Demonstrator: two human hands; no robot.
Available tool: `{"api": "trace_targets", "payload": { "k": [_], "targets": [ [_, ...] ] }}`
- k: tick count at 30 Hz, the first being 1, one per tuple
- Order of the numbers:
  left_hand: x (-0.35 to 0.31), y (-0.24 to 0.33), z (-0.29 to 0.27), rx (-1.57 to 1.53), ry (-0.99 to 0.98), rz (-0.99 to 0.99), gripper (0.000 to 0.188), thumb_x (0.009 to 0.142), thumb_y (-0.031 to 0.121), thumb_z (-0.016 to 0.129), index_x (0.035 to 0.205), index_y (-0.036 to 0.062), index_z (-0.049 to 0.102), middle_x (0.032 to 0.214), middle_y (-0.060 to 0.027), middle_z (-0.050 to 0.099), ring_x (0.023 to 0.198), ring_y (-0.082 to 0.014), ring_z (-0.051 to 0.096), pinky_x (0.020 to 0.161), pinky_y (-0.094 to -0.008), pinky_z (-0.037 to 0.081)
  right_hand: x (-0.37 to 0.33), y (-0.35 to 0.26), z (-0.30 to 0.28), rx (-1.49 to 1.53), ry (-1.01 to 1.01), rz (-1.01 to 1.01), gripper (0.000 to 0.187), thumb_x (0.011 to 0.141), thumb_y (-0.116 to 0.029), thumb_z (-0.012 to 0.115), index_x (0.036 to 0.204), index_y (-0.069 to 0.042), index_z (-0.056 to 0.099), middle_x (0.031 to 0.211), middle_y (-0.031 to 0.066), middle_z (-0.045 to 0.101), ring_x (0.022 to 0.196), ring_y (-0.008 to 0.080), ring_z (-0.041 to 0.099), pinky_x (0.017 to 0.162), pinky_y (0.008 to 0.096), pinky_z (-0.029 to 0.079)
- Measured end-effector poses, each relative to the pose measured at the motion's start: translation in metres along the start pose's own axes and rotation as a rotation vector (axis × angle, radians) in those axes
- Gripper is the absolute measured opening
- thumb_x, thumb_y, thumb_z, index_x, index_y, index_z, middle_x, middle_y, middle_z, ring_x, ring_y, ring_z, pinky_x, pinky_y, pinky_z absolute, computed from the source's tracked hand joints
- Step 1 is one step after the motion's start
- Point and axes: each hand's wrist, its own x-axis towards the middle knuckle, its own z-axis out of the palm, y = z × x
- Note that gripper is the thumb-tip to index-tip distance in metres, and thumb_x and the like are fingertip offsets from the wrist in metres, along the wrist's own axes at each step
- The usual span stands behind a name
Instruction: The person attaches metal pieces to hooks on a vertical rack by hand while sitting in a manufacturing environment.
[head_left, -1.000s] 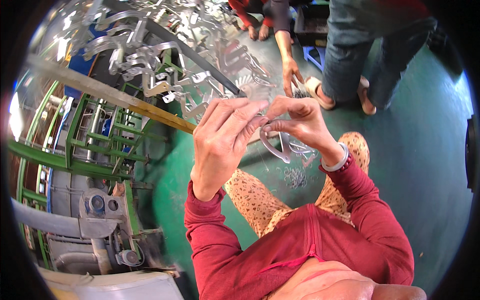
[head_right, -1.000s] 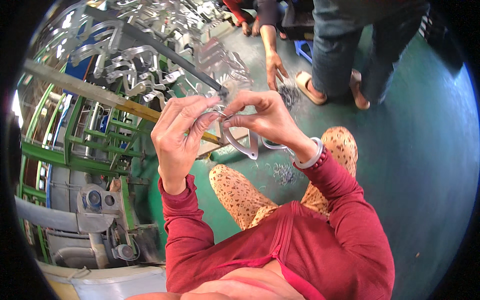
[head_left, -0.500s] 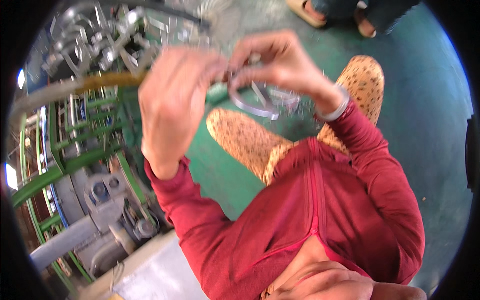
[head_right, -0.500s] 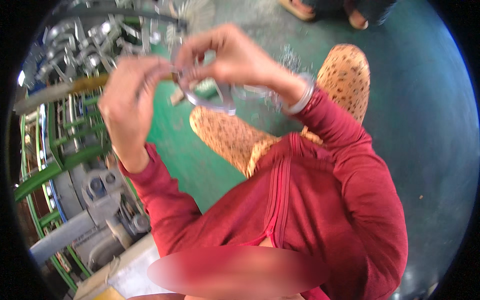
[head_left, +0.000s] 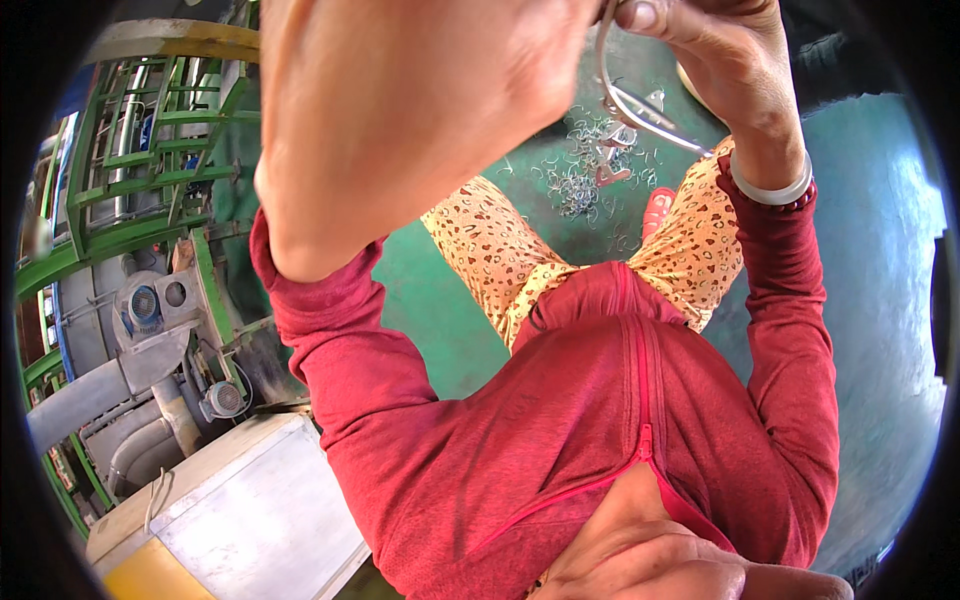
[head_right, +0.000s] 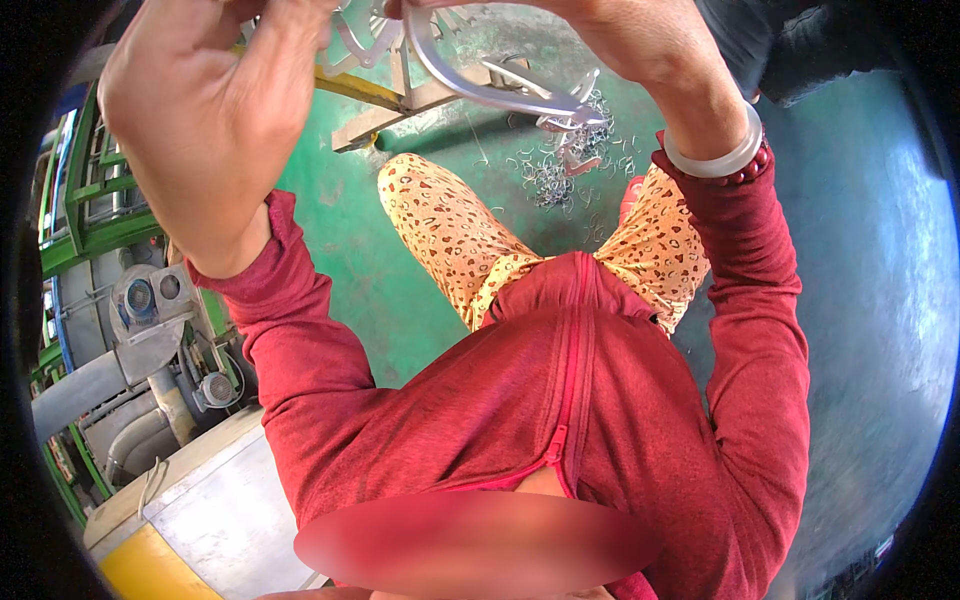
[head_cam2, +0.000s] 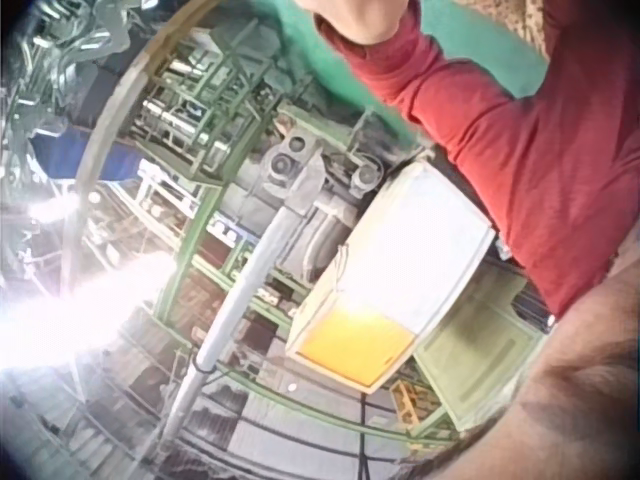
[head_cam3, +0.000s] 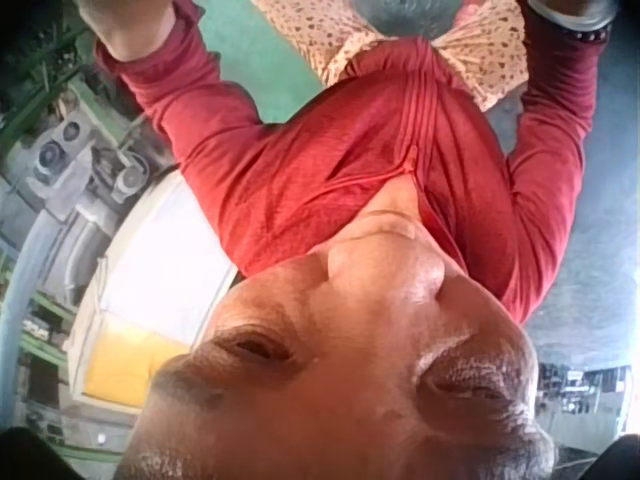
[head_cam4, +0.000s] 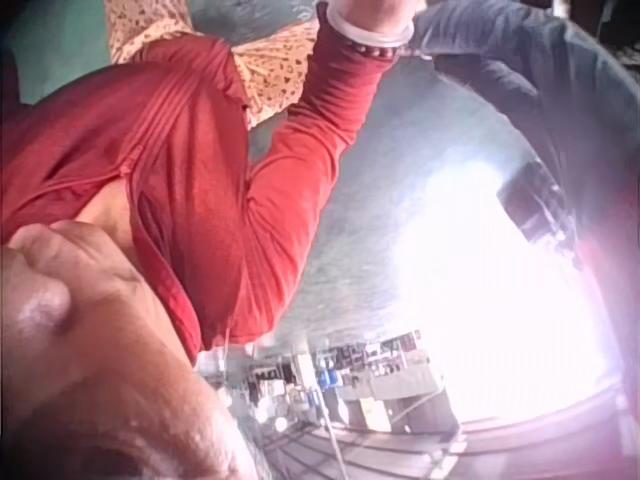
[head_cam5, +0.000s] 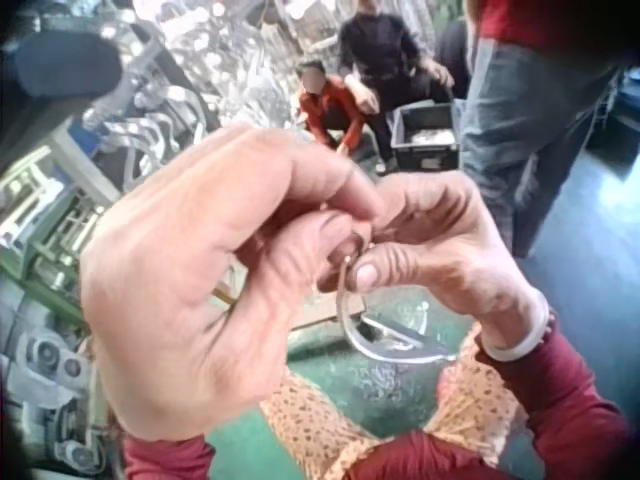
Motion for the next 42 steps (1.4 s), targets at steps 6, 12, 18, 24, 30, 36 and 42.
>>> {"api": "trace_targets", "payload": {
  "k": [6,12,18,24,30,36,42],
  "targets": [
    [0.02,-0.006,-0.016,-0.093,0.04,-0.008,0.019,0.075,0.0,0.059,0.093,0.0048,0.062,0.077,-0.0091,0.06,0.071,-0.026,0.057,0.064,-0.0338,0.046,0.009,-0.012,-0.001,-0.012,0.093,-0.078,0.017,0.08,0.001,0.064,0.097,0.004,0.063,0.09,0.009,0.065,0.084,0.0153,0.062,0.078,0.0287,0.05],
    [0.053,-0.027,-0.033,-0.221,0.131,-0.001,0.027,0.079,0.0,0.058,0.105,0.0079,0.061,0.077,-0.0068,0.061,0.071,-0.0193,0.057,0.066,-0.0303,0.047,0.037,-0.043,0.012,-0.273,0.089,-0.122,0.026,0.084,-0.009,0.064,0.109,0.0,0.063,0.1,0.0075,0.066,0.092,0.014,0.062,0.085,0.0271,0.048],
    [0.06,-0.03,-0.05,-0.191,0.03,-0.108,0.04,0.077,-0.005,0.058,0.115,0.0105,0.058,0.073,-0.0015,0.057,0.068,-0.0078,0.056,0.067,-0.0252,0.048,0.045,-0.059,0.024,-0.371,0.136,-0.143,0.029,0.086,-0.011,0.063,0.113,0.0,0.061,0.103,0.0069,0.066,0.097,0.0115,0.059,0.087,0.0251,0.045],
    [0.067,-0.027,-0.066,-0.167,0.079,-0.123,0.039,0.079,-0.002,0.058,0.116,0.0102,0.057,0.07,-0.0023,0.057,0.06,-0.0105,0.055,0.061,-0.0264,0.047,0.06,-0.075,0.038,-0.841,0.167,-0.228,0.033,0.085,-0.019,0.065,0.11,0.003,0.062,0.102,0.0106,0.066,0.094,0.0137,0.059,0.081,0.0258,0.046],
    [0.074,-0.03,-0.073,-0.041,0.176,-0.09,0.035,0.08,0.004,0.057,0.114,0.0094,0.058,0.065,-0.0038,0.055,0.055,-0.0107,0.053,0.056,-0.0271,0.045,0.069,-0.087,0.062,-0.846,0.096,-0.145,0.036,0.08,-0.021,0.07,0.104,0.005,0.064,0.09,0.0108,0.068,0.082,0.009,0.057,0.071,0.0251,0.047],
    [0.084,-0.034,-0.083,0.063,0.237,-0.045,0.034,0.077,0.004,0.056,0.111,0.0079,0.059,0.065,-0.0046,0.051,0.054,-0.0131,0.052,0.056,-0.0279,0.045,0.087,-0.081,0.07,-0.634,0.167,-0.187,0.02,0.083,-0.013,0.066,0.092,0.004,0.068,0.08,0.0063,0.068,0.07,0.0036,0.055,0.061,0.0199,0.044],
    [0.093,-0.023,-0.096,0.023,0.3,-0.047,0.033,0.079,0.005,0.055,0.112,0.0079,0.059,0.067,-0.0064,0.054,0.057,-0.0149,0.054,0.058,-0.0291,0.045,0.098,-0.096,0.078,-0.74,0.167,-0.262,0.02,0.085,-0.014,0.063,0.092,0.004,0.068,0.076,0.0055,0.068,0.071,0.0039,0.057,0.06,0.0202,0.044]
  ]
}}
